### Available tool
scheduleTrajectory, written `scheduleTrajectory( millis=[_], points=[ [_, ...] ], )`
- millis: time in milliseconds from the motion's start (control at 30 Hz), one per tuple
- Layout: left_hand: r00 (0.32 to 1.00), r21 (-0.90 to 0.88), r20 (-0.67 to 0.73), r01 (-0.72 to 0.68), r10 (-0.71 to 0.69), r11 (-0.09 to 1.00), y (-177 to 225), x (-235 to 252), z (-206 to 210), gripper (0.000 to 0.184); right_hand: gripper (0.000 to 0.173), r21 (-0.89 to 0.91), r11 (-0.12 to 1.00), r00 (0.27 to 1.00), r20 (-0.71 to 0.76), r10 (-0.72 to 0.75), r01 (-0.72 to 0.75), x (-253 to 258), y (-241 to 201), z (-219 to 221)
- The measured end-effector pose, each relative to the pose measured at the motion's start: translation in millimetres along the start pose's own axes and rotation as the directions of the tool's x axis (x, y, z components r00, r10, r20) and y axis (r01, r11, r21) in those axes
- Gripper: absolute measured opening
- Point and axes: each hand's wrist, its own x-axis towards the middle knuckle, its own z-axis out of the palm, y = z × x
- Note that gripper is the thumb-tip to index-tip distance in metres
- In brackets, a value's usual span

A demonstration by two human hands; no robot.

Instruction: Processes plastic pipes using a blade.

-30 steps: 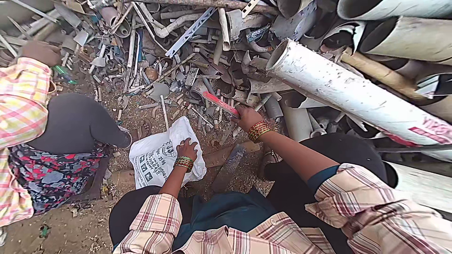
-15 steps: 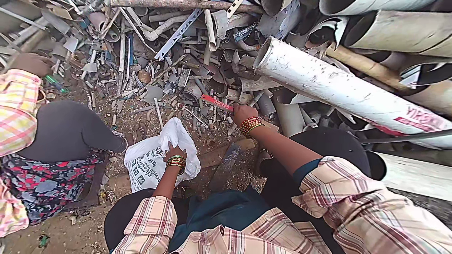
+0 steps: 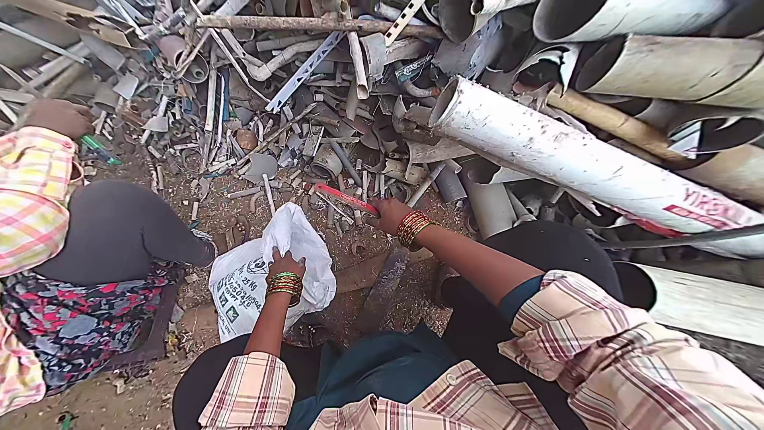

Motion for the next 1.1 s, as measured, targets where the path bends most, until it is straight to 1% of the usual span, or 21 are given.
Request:
scheduleTrajectory(
  millis=[67,133,200,233,300,367,400,433,467,500,567,600,667,733,767,800,833,900,967,1033,1100],
  points=[
    [0.998,0.004,0.046,-0.033,0.032,0.999,2.2,-0.9,1.7,0.062,0.042,-0.082,0.995,0.998,0.036,0.057,-0.054,-1.5,1.9,5.3],
    [0.991,0.016,0.096,-0.092,0.09,0.996,1.9,-1.5,-1.2,0.057,0.047,-0.14,0.985,0.986,0.117,0.119,-0.102,-4.8,0.5,10.3],
    [0.978,0.011,0.126,-0.169,0.166,0.986,9.4,-6.0,-5.1,0.054,0.049,-0.201,0.973,0.966,0.204,0.157,-0.116,-12.4,-1.5,6.9],
    [0.97,-0.004,0.137,-0.201,0.199,0.98,14.5,-10.5,-7.0,0.055,0.049,-0.201,0.973,0.965,0.213,0.153,-0.109,-14.2,-0.2,5.4],
    [0.957,-0.028,0.142,-0.251,0.253,0.967,22.1,-20.6,-9.5,0.055,0.047,-0.117,0.989,0.978,0.179,0.11,-0.09,-12.9,2.3,2.5],
    [0.938,-0.046,0.167,-0.301,0.305,0.952,27.9,-26.3,-9.0,0.055,0.048,0.053,0.994,0.991,0.1,0.085,-0.091,-9.7,7.9,-1.5],
    [0.924,-0.054,0.188,-0.329,0.333,0.943,29.6,-26.6,-6.6,0.055,0.052,0.129,0.985,0.992,0.079,0.103,-0.112,-10.0,11.8,-2.9],
    [0.913,-0.058,0.214,-0.343,0.348,0.937,31.0,-26.3,-3.5,0.055,0.058,0.141,0.978,0.987,0.079,0.143,-0.153,-10.6,16.9,-3.0],
    [0.904,-0.06,0.237,-0.352,0.356,0.934,31.6,-25.3,-1.1,0.056,0.062,0.096,0.975,0.976,0.098,0.192,-0.201,-10.6,22.0,-1.5],
    [0.899,-0.055,0.251,-0.356,0.358,0.933,31.9,-24.1,0.0,0.057,0.062,0.032,0.97,0.963,0.135,0.235,-0.241,-9.7,25.2,1.0],
    [0.901,-0.031,0.26,-0.351,0.347,0.936,31.5,-23.0,0.9,0.058,0.054,-0.089,0.96,0.942,0.188,0.277,-0.264,-3.7,30.3,10.2],
    [0.903,-0.018,0.262,-0.348,0.34,0.937,31.9,-23.6,0.5,0.059,0.049,-0.119,0.959,0.941,0.196,0.277,-0.257,-1.5,30.6,12.4],
    [0.904,-0.015,0.264,-0.345,0.337,0.938,33.1,-26.9,-1.8,0.059,0.049,-0.101,0.969,0.958,0.16,0.238,-0.224,-2.1,25.9,10.6],
    [0.899,-0.019,0.274,-0.349,0.34,0.937,34.5,-30.8,-4.9,0.059,0.058,-0.03,0.983,0.978,0.105,0.182,-0.18,-2.1,23.2,6.8],
    [0.895,-0.018,0.284,-0.352,0.342,0.936,34.7,-33.5,-4.9,0.06,0.061,0.009,0.985,0.98,0.108,0.169,-0.171,-1.6,27.4,8.1],
    [0.89,-0.012,0.3,-0.357,0.344,0.934,33.8,-36.5,-4.1,0.06,0.059,0.022,0.985,0.977,0.136,0.167,-0.171,-0.8,36.7,13.7],
    [0.884,-0.006,0.309,-0.367,0.35,0.93,33.6,-38.8,-6.0,0.061,0.058,-0.008,0.981,0.965,0.178,0.19,-0.192,2.0,46.3,17.3],
    [0.876,0.012,0.312,-0.39,0.367,0.921,31.9,-44.8,-11.7,0.061,0.047,-0.123,0.964,0.931,0.254,0.262,-0.238,9.3,63.7,26.7],
    [0.868,0.033,0.317,-0.414,0.383,0.91,29.4,-54.5,-17.8,0.062,0.042,-0.226,0.937,0.903,0.282,0.325,-0.267,13.0,69.8,33.7],
    [0.851,0.054,0.326,-0.451,0.411,0.891,27.6,-66.1,-25.1,0.062,0.044,-0.271,0.923,0.91,0.239,0.338,-0.272,13.0,69.0,34.2],
    [0.813,0.056,0.355,-0.512,0.463,0.857,25.9,-74.4,-27.6,0.063,0.055,-0.253,0.919,0.924,0.159,0.349,-0.303,14.6,69.3,31.6]
  ],
)
